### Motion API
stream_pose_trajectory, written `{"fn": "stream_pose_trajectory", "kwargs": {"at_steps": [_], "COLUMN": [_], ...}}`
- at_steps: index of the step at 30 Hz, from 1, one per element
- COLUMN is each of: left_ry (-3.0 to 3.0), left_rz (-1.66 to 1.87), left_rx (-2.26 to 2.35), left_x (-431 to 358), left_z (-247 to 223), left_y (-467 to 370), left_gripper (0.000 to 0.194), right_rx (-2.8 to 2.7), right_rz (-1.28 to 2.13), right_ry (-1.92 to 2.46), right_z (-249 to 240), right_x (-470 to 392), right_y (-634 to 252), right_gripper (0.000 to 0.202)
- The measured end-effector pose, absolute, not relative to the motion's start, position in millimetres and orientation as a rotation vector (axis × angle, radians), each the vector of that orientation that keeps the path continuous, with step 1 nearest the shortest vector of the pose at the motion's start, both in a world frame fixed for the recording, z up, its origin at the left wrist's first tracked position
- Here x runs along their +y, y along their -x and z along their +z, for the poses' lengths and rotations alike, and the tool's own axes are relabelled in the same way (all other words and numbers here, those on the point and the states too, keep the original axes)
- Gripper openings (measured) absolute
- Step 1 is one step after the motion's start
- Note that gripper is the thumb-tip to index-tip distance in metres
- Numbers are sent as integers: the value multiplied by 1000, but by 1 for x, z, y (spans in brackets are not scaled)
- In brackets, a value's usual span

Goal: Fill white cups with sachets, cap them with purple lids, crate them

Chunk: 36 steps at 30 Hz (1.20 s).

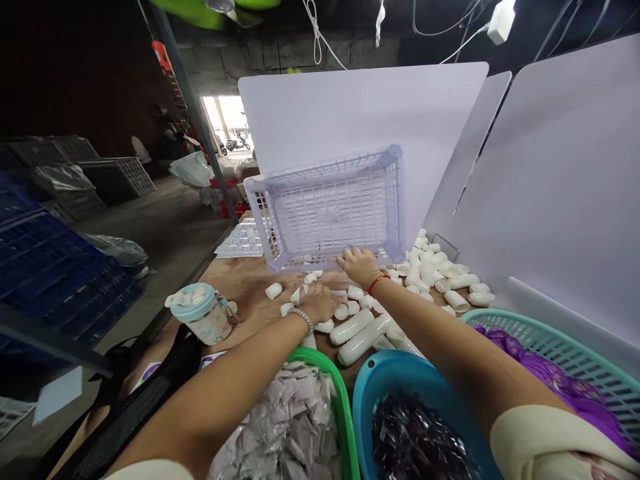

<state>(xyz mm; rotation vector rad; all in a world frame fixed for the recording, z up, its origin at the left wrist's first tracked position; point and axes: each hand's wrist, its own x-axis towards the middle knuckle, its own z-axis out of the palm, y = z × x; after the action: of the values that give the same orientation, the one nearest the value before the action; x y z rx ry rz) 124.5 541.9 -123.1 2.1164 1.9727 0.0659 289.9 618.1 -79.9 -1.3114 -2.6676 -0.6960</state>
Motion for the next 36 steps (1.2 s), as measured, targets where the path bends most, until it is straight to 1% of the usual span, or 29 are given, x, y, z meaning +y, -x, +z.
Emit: {"fn": "stream_pose_trajectory", "kwargs": {"at_steps": [3,5,7,12,16,27,30,34,36], "left_ry": [-1929,-1769,-1677,-1775,-1938,-2157,-2104,-1973,-1926], "left_rz": [79,52,15,-6,-27,-83,-110,-123,-130], "left_rx": [2306,2461,2507,2438,2288,1686,1712,1945,2039], "left_x": [539,543,549,556,554,538,527,503,490], "left_z": [-115,-113,-115,-131,-139,-132,-128,-128,-128], "left_y": [-77,-46,-22,-5,-3,-4,5,29,39], "left_gripper": [53,54,51,46,44,44,40,41,41], "right_rx": [-2707,-2737,-2764,-2770,-2740,-2997,-3052,-3080,-3090], "right_rz": [-645,-616,-595,-580,-593,-467,-422,-401,-407], "right_ry": [1341,1335,1320,1351,1432,1330,1290,1248,1223], "right_z": [-89,-94,-99,-105,-109,-118,-121,-125,-124], "right_x": [627,630,633,641,643,624,615,603,600], "right_y": [-279,-274,-271,-275,-275,-288,-293,-301,-304], "right_gripper": [22,26,28,32,36,41,39,47,47]}}
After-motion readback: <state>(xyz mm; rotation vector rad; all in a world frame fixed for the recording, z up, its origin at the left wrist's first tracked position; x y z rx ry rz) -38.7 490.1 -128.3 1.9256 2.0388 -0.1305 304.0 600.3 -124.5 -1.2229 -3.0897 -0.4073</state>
